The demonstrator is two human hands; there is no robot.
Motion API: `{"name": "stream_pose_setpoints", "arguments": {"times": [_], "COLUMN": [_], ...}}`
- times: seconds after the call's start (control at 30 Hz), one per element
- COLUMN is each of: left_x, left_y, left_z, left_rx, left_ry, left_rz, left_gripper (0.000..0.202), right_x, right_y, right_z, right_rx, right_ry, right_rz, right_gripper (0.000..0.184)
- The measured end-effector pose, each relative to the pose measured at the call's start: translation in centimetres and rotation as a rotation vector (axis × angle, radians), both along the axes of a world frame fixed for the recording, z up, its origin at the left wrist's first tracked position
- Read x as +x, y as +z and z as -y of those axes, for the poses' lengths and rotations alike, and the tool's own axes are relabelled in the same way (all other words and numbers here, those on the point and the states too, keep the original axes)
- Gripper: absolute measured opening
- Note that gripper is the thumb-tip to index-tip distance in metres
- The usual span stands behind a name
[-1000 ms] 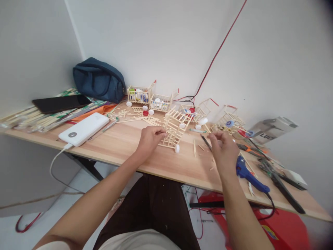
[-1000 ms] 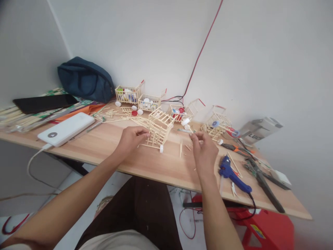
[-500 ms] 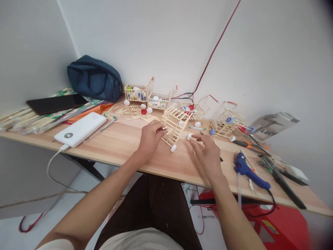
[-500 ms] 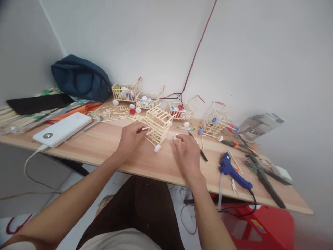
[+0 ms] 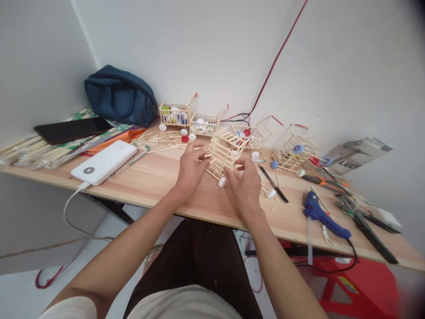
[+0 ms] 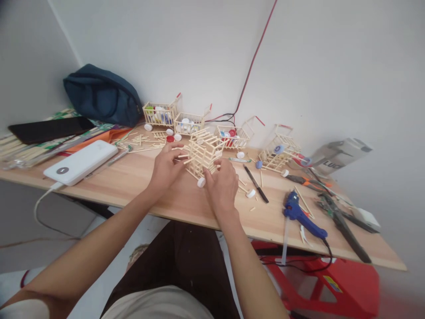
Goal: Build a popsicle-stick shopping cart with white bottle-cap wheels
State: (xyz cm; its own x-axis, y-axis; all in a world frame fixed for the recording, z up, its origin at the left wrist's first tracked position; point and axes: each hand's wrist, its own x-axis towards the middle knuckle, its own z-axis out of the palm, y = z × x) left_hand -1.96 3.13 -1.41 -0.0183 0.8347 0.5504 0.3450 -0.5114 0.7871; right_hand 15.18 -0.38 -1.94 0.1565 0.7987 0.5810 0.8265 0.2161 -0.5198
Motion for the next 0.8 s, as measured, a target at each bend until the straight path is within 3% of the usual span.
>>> {"name": "stream_pose_setpoints", "arguments": {"times": [0.1,0.27,0.53,0.63,0.8], "left_x": [0.2,0.8,2.3,3.0,3.4], "left_y": [0.2,0.6,0.2,0.0,-0.1], "left_z": [-0.5,-0.6,1.8,2.5,2.8], "left_rx": [-0.056,-0.085,-0.058,-0.04,-0.042], "left_ry": [-0.044,-0.011,0.045,0.083,0.123], "left_rz": [0.008,-0.025,-0.005,-0.002,-0.023], "left_gripper": [0.014,0.011,0.011,0.011,0.01], "right_x": [0.2,0.8,1.9,2.3,1.6], "right_y": [-0.1,-0.1,0.3,-0.1,-0.9], "right_z": [-0.6,-1.0,1.1,1.8,2.6], "right_rx": [0.006,0.02,-0.06,-0.07,-0.143], "right_ry": [0.001,0.115,0.174,0.206,0.142], "right_rz": [-0.015,-0.101,-0.208,-0.223,-0.233], "right_gripper": [0.023,0.02,0.02,0.027,0.055]}}
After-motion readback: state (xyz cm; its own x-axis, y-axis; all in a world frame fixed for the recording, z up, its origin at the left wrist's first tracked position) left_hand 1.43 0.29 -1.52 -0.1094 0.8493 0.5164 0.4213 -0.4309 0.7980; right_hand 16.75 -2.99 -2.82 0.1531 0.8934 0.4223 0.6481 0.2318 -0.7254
